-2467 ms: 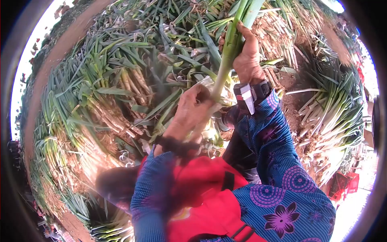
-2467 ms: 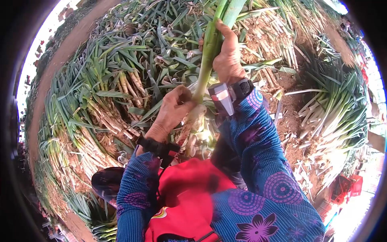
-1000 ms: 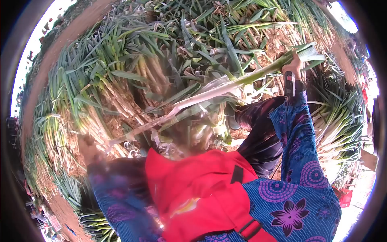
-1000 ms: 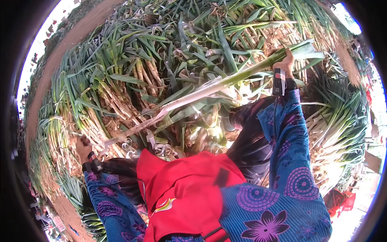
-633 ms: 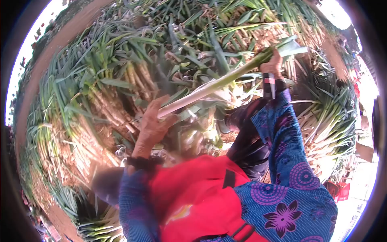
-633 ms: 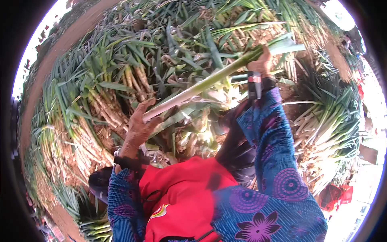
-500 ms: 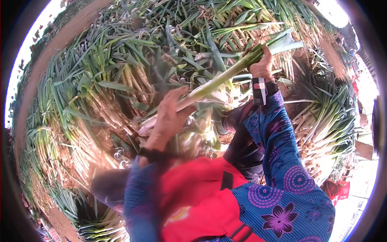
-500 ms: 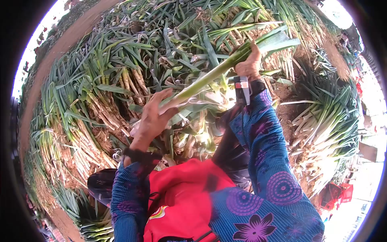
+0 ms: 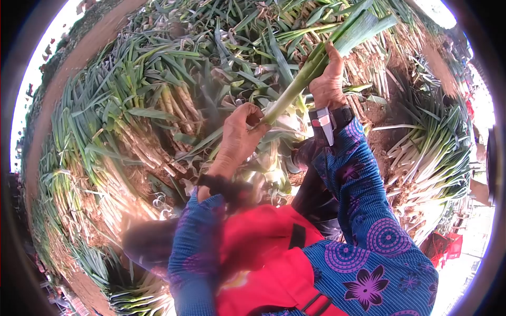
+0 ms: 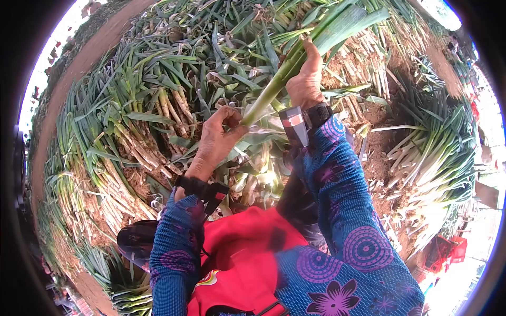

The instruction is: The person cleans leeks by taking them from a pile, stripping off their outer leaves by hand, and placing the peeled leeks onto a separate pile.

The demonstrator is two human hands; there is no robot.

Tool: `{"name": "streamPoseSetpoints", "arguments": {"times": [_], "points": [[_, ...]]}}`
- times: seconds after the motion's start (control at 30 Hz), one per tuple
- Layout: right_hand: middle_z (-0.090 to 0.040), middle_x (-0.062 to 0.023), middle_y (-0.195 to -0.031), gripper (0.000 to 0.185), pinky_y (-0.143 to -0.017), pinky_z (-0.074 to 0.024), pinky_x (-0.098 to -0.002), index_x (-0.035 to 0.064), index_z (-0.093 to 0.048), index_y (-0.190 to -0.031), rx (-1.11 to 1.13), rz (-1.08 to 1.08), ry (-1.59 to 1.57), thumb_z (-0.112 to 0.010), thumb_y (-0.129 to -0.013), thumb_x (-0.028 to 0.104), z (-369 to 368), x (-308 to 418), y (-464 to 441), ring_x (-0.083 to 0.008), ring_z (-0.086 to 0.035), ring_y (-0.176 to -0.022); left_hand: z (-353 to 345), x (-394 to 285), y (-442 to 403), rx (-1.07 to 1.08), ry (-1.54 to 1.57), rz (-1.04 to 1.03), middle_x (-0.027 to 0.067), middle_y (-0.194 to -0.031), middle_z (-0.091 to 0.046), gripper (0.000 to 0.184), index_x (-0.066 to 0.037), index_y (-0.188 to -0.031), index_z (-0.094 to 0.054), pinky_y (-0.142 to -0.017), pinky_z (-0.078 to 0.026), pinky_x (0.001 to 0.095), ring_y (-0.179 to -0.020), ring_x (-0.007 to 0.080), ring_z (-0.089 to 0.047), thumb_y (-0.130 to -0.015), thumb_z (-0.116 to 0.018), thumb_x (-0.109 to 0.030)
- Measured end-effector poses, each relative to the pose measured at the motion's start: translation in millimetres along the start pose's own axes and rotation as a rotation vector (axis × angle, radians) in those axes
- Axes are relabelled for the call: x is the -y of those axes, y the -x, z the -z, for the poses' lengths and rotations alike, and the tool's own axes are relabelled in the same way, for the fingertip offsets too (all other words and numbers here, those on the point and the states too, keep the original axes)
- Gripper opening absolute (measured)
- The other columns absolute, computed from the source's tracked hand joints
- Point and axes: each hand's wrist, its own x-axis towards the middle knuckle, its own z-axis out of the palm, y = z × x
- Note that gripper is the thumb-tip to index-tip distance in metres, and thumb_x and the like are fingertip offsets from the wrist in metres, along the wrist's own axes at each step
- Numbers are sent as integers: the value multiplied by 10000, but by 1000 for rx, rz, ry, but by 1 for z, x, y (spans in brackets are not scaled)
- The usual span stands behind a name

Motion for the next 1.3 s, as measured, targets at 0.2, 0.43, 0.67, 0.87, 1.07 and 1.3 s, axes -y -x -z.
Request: {"name": "streamPoseSetpoints", "arguments": {"times": [0.2,0.43,0.67,0.87,1.07,1.3], "points": [[-567,-41,-711,247,-569,-461,-362,116,-563,-910,22,51,8,-633,-831,339,1,1,3,-214,-558,-594,-16,5,0,-29,-111,-79,35,-768,-580,168,-21,-843,-578,-673,-459,261,-704,109,-528,-748,-713,-46],[-539,-24,-701,210,-580,-452,-343,111,-553,-872,-147,116,-31,-645,-838,297,6,4,-17,-186,-528,-603,6,8,22,-102,247,76,13,-825,-598,117,-28,-922,-568,-704,-480,259,-749,110,-577,-833,-644,-17],[-542,-21,-727,200,-592,-451,-362,138,-547,-866,-52,153,-16,-630,-847,319,22,3,-29,-188,-526,-629,70,34,68,-401,987,258,61,-931,-632,79,-52,-1003,-572,-865,-537,367,-954,233,-654,-928,-566,-77],[-597,-46,-720,184,-615,-502,-366,120,-557,-889,0,164,-6,-641,-839,275,32,2,-40,-214,-591,-638,126,115,115,-768,1118,386,172,-1037,-647,113,3,-1000,-556,-897,-542,445,-973,303,-649,-947,-510,-84],[-606,-35,-738,147,-619,-498,-369,121,-579,-835,-79,137,7,-596,-859,266,29,8,-45,-210,-582,-644,195,219,165,-1143,1255,395,134,-868,-639,90,-25,-928,-549,-789,-535,375,-822,246,-634,-936,-473,-73],[-563,-94,-711,239,-602,-478,-398,101,-546,-856,-51,-4,-7,-532,-879,339,46,34,-56,-248,-566,-638,265,213,229,-830,-121,415,14,-706,-377,119,-88,-821,-393,-532,-316,269,-603,137,-372,-883,-440,2]]}}
